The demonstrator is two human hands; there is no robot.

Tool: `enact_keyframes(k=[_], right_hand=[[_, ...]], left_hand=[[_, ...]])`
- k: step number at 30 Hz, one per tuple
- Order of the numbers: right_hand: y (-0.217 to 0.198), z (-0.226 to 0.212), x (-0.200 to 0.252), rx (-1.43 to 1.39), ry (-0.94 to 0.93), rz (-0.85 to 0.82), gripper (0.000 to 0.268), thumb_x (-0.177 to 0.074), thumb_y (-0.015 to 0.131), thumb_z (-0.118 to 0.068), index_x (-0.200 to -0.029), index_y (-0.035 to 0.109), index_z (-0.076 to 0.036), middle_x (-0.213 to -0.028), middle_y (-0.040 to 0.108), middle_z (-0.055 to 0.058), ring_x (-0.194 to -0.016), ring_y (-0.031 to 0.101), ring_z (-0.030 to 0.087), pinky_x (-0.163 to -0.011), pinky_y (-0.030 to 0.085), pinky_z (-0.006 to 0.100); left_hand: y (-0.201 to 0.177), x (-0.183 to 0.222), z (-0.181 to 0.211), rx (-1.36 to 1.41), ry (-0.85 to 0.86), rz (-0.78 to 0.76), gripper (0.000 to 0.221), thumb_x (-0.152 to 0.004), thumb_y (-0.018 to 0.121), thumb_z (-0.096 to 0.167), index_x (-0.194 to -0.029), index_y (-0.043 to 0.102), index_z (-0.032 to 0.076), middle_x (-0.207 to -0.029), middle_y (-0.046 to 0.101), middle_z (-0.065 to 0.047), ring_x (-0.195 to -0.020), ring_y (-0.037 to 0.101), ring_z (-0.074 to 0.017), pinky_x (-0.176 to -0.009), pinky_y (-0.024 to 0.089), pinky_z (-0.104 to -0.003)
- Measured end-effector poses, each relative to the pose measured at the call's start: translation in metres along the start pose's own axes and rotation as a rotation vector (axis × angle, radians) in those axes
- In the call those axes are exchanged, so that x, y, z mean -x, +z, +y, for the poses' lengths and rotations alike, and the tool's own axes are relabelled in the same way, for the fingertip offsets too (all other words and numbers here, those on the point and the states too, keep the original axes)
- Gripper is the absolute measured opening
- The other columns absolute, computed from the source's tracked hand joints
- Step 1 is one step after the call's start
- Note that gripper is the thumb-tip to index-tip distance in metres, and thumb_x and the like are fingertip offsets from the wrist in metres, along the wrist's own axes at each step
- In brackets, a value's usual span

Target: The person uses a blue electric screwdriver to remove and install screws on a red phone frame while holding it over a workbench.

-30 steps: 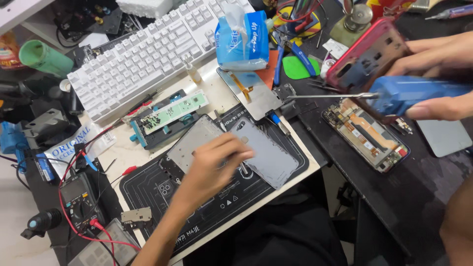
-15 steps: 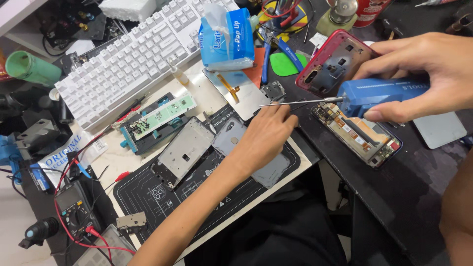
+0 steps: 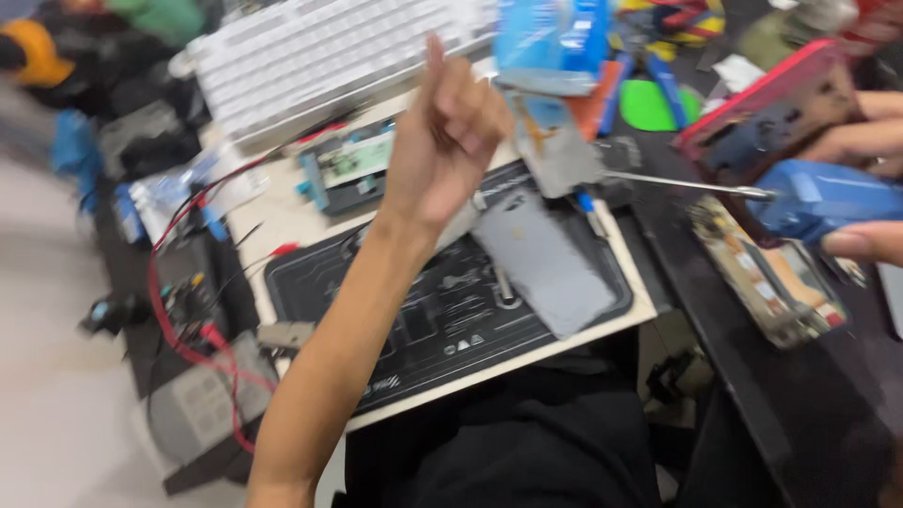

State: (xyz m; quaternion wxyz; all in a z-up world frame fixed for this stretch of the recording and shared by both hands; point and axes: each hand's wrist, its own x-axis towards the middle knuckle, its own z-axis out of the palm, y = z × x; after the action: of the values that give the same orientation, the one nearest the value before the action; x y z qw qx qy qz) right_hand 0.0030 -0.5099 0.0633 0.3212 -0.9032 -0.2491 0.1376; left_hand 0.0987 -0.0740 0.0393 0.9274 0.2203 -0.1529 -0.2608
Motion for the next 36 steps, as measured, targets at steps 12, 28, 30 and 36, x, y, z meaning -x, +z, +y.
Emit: enact_keyframes(k=[12,28,30,36], right_hand=[[0.091,-0.088,-0.092,-0.953,0.324,-0.134,0.067,-0.089,0.068,-0.041,-0.136,0.063,0.008,-0.083,0.072,0.023,-0.061,0.07,0.026,-0.056,0.058,0.036],[0.138,-0.186,-0.138,-1.236,0.387,-0.18,0.071,-0.086,0.057,-0.052,-0.123,0.065,0.007,-0.066,0.065,0.016,-0.051,0.064,0.021,-0.047,0.049,0.031],[0.135,-0.192,-0.137,-1.157,0.376,-0.135,0.062,-0.082,0.061,-0.044,-0.12,0.065,0.006,-0.069,0.066,0.013,-0.05,0.064,0.02,-0.045,0.05,0.032],[0.139,-0.222,-0.129,-0.346,0.391,-0.006,0.044,-0.081,0.073,-0.029,-0.119,0.064,-0.009,-0.065,0.068,0.01,-0.048,0.062,0.018,-0.046,0.054,0.034]], left_hand=[[-0.01,0.045,0.057,-0.221,0.412,0.355,0.03,-0.107,0.054,0.033,-0.088,0.053,0.01,-0.078,0.052,-0.007,-0.077,0.051,-0.0222,-0.079,0.046,-0.04],[0.001,0.112,-0.02,-0.178,-0.053,0.244,0.067,-0.109,0.034,0.068,-0.11,0.058,0.005,-0.085,0.053,-0.006,-0.075,0.055,-0.0173,-0.066,0.045,-0.035],[0.003,0.11,-0.006,-0.174,-0.008,0.254,0.072,-0.101,0.032,0.068,-0.105,0.06,0.001,-0.09,0.061,-0.009,-0.083,0.063,-0.0176,-0.078,0.052,-0.033],[-0.005,0.11,0.019,-0.119,0.171,0.277,0.07,-0.104,0.035,0.066,-0.11,0.059,0.0,-0.091,0.059,-0.01,-0.082,0.061,-0.0181,-0.079,0.052,-0.033]])
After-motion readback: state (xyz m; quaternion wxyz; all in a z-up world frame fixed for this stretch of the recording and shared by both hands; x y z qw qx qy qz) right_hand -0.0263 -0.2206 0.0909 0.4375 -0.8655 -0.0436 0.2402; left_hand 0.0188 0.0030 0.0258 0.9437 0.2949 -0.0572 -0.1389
